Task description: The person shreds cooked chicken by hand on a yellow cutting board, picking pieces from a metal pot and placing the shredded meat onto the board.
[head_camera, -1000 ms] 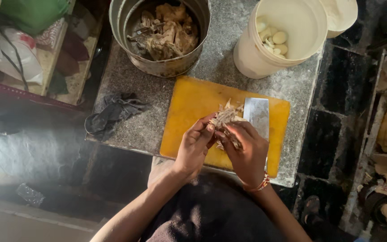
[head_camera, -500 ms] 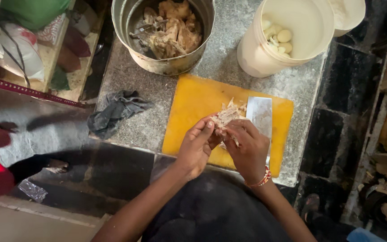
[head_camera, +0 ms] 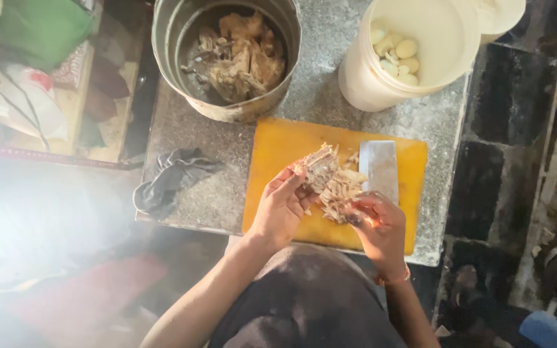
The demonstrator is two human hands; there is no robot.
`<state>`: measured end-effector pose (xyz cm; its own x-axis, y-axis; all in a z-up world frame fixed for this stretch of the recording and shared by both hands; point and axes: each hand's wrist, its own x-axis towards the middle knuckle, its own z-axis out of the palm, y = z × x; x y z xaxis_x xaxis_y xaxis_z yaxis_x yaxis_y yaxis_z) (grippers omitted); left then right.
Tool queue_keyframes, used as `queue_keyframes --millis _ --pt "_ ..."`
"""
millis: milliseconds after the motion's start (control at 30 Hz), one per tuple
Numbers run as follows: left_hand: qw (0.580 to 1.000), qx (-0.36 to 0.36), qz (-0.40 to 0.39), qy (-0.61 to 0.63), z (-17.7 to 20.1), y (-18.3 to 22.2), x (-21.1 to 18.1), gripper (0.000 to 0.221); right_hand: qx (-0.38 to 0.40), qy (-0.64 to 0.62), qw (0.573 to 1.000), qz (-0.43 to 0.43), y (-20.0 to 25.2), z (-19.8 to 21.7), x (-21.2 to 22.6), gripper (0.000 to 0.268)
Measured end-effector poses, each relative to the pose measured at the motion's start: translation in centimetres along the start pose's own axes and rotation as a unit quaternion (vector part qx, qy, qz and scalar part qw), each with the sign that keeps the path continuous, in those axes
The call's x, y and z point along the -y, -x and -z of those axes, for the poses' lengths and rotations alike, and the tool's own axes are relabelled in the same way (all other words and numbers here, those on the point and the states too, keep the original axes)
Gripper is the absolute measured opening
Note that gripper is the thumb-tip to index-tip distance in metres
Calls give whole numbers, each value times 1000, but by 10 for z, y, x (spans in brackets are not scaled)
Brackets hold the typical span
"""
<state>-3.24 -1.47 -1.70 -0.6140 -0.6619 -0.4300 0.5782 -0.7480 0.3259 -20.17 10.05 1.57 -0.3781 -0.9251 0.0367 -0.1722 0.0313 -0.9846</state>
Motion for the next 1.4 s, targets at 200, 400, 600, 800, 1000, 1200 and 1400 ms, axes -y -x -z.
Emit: queue_keyframes --millis 200,400,600,800,1000,1200,1400 --pt "1000 -4 -10 -4 10 -16 -21 28 -53 191 980 -23 0 -15 -1 12" --pt "992 1 20 -128 6 -29 -34 27 -104 134 984 -59 -9 -34 4 14" --pt "963 86 22 -253 5 -37 -21 29 -133 79 987 -45 -25 -60 9 31" --pt "926 61 37 -370 6 -34 -28 29 -110 265 958 1 -34 -61 24 20" --pt "924 75 45 -371 4 -35 -54 29 -95 334 938 15 -44 -69 23 16" --pt "895 78 -31 -439 -21 -39 -111 29 -141 276 949 -65 -51 -68 12 9" --pt "740 -15 -249 -624 -32 -57 -210 32 -93 112 983 -115 -40 -49 -10 13"
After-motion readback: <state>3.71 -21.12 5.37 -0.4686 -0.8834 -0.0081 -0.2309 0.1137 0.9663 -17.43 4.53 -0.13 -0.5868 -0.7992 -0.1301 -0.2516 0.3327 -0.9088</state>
